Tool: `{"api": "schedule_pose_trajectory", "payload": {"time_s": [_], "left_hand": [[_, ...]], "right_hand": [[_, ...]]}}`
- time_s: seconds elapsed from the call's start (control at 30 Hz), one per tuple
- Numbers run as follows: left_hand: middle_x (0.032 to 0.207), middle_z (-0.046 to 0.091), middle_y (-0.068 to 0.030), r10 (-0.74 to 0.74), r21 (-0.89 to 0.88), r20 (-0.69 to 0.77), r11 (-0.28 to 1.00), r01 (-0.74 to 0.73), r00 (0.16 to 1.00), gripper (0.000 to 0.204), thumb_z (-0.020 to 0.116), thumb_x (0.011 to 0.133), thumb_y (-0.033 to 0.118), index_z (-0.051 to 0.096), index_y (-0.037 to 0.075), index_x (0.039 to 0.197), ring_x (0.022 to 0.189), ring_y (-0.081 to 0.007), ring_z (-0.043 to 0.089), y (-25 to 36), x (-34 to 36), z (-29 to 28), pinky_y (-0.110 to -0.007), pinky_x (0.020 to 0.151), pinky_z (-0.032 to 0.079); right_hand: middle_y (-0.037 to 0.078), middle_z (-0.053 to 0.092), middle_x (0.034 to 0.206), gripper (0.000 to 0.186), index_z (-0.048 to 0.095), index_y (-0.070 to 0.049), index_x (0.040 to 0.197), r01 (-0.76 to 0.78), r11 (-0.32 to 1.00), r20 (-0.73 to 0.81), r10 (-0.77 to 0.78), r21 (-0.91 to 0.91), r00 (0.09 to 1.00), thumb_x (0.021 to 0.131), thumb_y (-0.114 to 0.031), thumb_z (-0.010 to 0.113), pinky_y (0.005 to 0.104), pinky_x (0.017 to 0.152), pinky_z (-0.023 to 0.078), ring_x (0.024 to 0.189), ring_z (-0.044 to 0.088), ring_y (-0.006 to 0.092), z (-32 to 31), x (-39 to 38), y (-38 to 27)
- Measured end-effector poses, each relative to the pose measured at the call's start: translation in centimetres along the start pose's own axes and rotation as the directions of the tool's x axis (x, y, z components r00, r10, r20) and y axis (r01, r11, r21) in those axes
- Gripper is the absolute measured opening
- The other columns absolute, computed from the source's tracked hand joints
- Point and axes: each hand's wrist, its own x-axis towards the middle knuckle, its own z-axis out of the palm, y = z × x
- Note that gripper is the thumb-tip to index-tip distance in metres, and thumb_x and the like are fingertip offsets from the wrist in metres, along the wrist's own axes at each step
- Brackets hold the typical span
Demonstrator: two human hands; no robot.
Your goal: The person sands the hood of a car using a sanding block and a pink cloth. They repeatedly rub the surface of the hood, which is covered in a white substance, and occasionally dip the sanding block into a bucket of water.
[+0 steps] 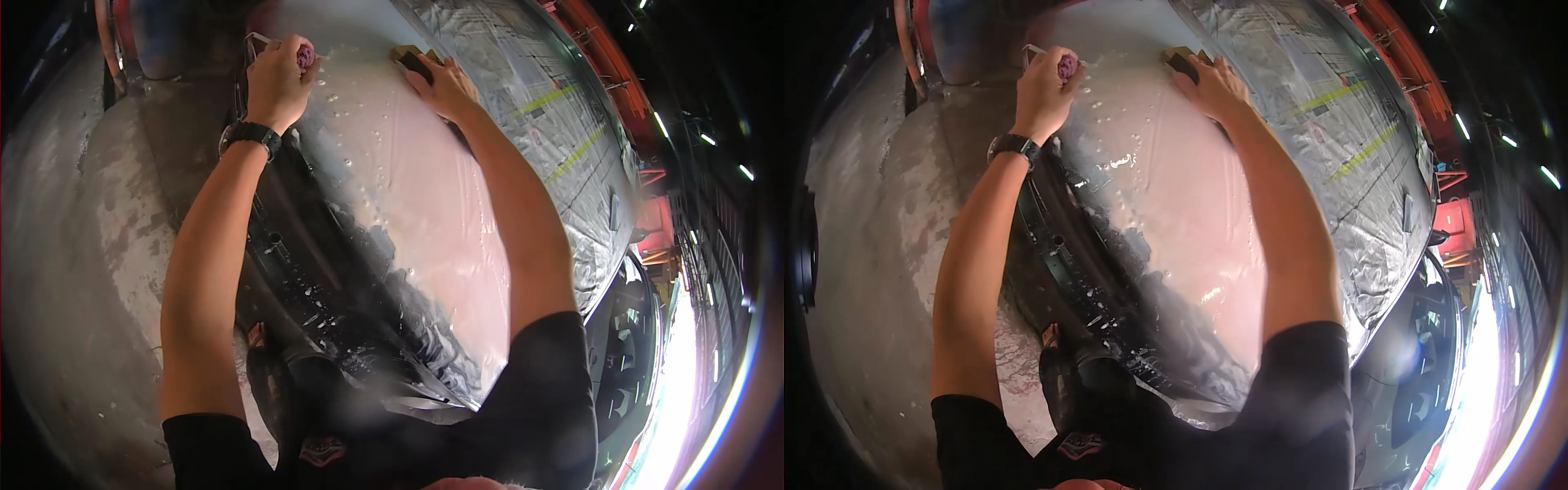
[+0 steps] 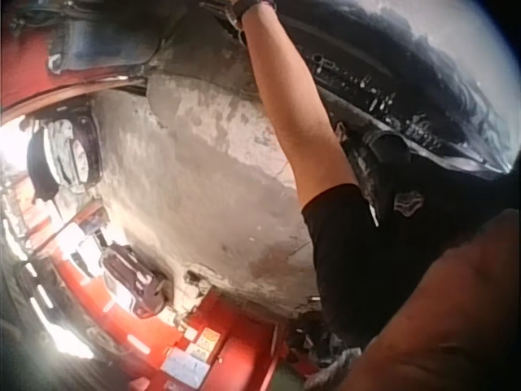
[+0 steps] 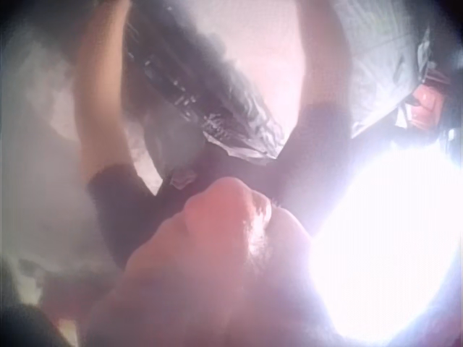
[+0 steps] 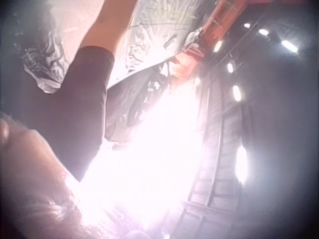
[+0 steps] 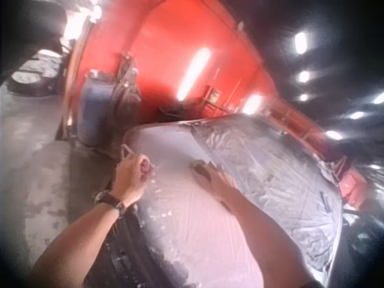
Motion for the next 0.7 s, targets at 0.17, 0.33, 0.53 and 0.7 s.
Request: {"api": "schedule_pose_trajectory", "payload": {"time_s": [0.17, 0.33, 0.53, 0.7], "left_hand": [[0.094, 0.066, -0.0152, 0.006, 0.084, -0.020, 0.996, -0.005, 1.000, 0.022, 0.073, 0.089, 0.022, 0.063, 0.009, 0.103, 0.086, -0.0364, 0.065, -1.9, -0.8, -1.3, -0.045, 0.074, 0.052], [0.093, 0.066, -0.0145, 0.024, 0.094, -0.020, 0.995, -0.022, 1.000, 0.023, 0.074, 0.088, 0.023, 0.064, 0.009, 0.104, 0.085, -0.0362, 0.065, -1.6, -0.6, -0.9, -0.045, 0.073, 0.052], [0.094, 0.066, -0.0134, 0.033, -0.001, 0.008, 0.999, -0.033, 0.999, 0.024, 0.076, 0.086, 0.021, 0.061, 0.010, 0.101, 0.088, -0.0362, 0.065, -0.3, 0.1, 0.0, -0.049, 0.076, 0.050], [0.094, 0.066, -0.0144, 0.020, 0.093, -0.016, 0.996, -0.019, 1.000, 0.022, 0.074, 0.088, 0.022, 0.063, 0.010, 0.103, 0.087, -0.0364, 0.065, -2.0, -0.7, -1.0, -0.047, 0.074, 0.051]], "right_hand": [[0.022, 0.053, 0.124, 0.058, 0.052, -0.025, 0.143, 0.188, 0.978, 0.114, -0.198, 0.088, 0.974, 0.096, -0.058, 0.055, 0.0518, 0.089, 0.052, 0.111, 0.058, 0.0418, -1.5, -6.9, -4.8], [0.017, 0.055, 0.112, 0.058, 0.053, -0.031, 0.144, 0.408, 0.895, 0.040, -0.421, 0.180, 0.906, 0.092, -0.054, 0.063, 0.0498, 0.083, 0.054, 0.099, 0.062, 0.0370, -4.8, -14.4, -4.9], [0.018, 0.054, 0.129, 0.058, 0.053, -0.032, 0.144, 0.005, 1.000, 0.020, -0.006, 0.012, 1.000, 0.093, -0.058, 0.058, 0.0484, 0.093, 0.051, 0.117, 0.059, 0.0389, 0.5, 0.3, -0.9], [0.018, 0.054, 0.123, 0.055, 0.054, -0.026, 0.142, 0.165, 0.983, 0.093, -0.173, 0.086, 0.980, 0.095, -0.055, 0.058, 0.0502, 0.089, 0.052, 0.110, 0.060, 0.0389, -1.9, -6.8, -6.1]]}}
